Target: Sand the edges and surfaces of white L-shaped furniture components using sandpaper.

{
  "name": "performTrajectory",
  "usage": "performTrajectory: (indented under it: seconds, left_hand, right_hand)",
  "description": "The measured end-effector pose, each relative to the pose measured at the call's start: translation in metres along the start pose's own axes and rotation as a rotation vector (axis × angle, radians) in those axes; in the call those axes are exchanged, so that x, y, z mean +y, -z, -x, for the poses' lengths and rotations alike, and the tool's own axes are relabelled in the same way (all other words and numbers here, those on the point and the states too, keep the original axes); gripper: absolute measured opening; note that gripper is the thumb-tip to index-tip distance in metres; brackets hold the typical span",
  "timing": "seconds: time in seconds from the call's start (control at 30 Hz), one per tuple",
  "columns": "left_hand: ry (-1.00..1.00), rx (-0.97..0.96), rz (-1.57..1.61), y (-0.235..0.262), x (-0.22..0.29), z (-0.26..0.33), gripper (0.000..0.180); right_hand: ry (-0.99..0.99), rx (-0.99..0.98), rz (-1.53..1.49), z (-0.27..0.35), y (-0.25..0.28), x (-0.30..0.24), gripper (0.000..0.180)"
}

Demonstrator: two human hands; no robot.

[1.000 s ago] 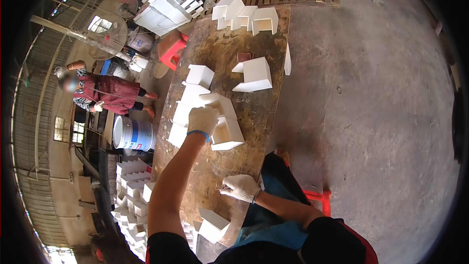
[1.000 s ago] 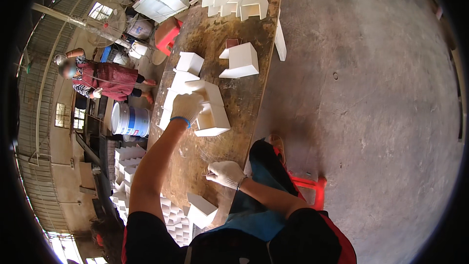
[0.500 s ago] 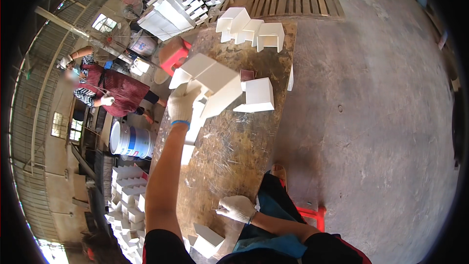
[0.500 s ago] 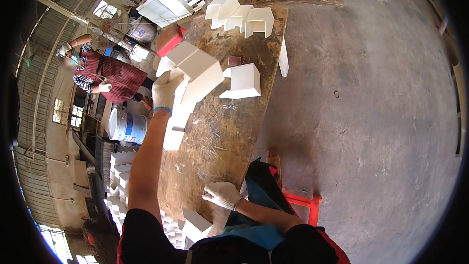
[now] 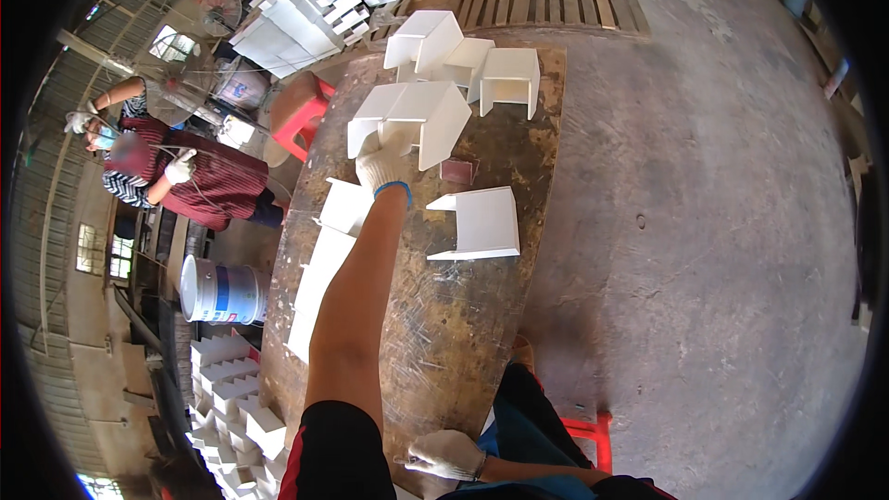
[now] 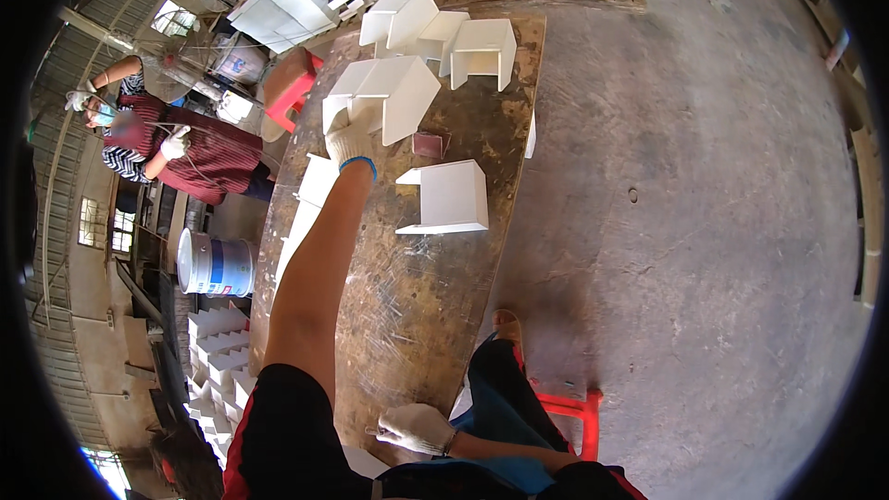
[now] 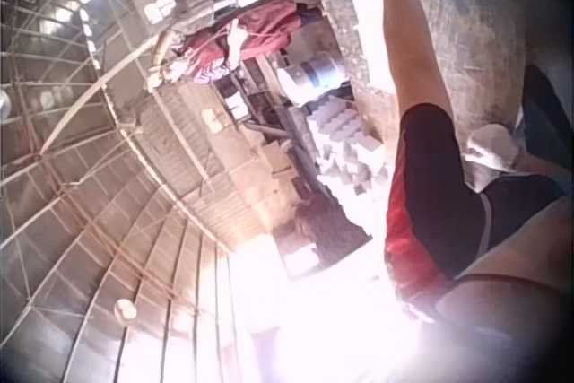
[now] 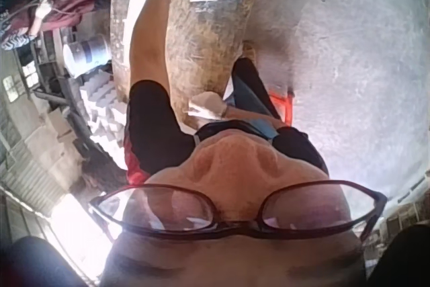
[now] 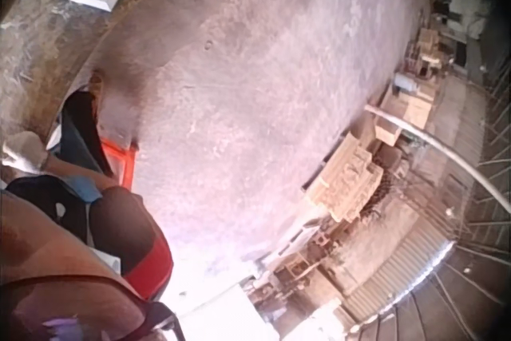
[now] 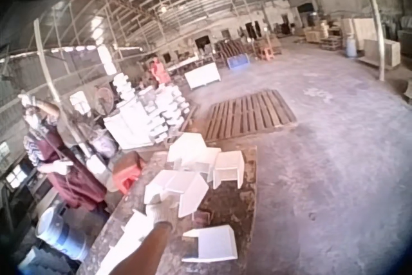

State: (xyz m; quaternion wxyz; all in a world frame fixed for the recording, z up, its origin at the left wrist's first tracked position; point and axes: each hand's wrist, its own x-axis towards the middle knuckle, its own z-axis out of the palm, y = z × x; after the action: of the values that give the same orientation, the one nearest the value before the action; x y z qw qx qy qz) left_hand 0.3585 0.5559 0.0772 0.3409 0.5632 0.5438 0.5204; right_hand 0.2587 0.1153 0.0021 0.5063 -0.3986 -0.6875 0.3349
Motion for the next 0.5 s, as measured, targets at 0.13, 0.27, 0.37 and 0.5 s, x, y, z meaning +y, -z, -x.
performTrajectory:
  seconds: [0.13,0.27,0.37,0.5]
  left_hand:
    - [-0.023,0.012,-0.041,0.0,0.0,0.01,0.019]
    - [0.073,-0.074,0.333,0.002,0.011,0.02,0.02]
    - [-0.006,-0.158,0.292,-0.018,0.041,0.028,0.022]
    - [-0.054,-0.201,0.398,-0.064,0.073,0.028,0.022]
  right_hand:
    - [-0.045,-0.133,0.011,-0.011,0.016,-0.006,0.026]
    - [-0.112,-0.094,-0.133,-0.005,0.006,0.0,0.026]
    - [-0.063,-0.103,-0.108,-0.006,0.011,-0.002,0.026]
    - [-0.074,-0.094,-0.073,-0.005,0.006,-0.002,0.026]
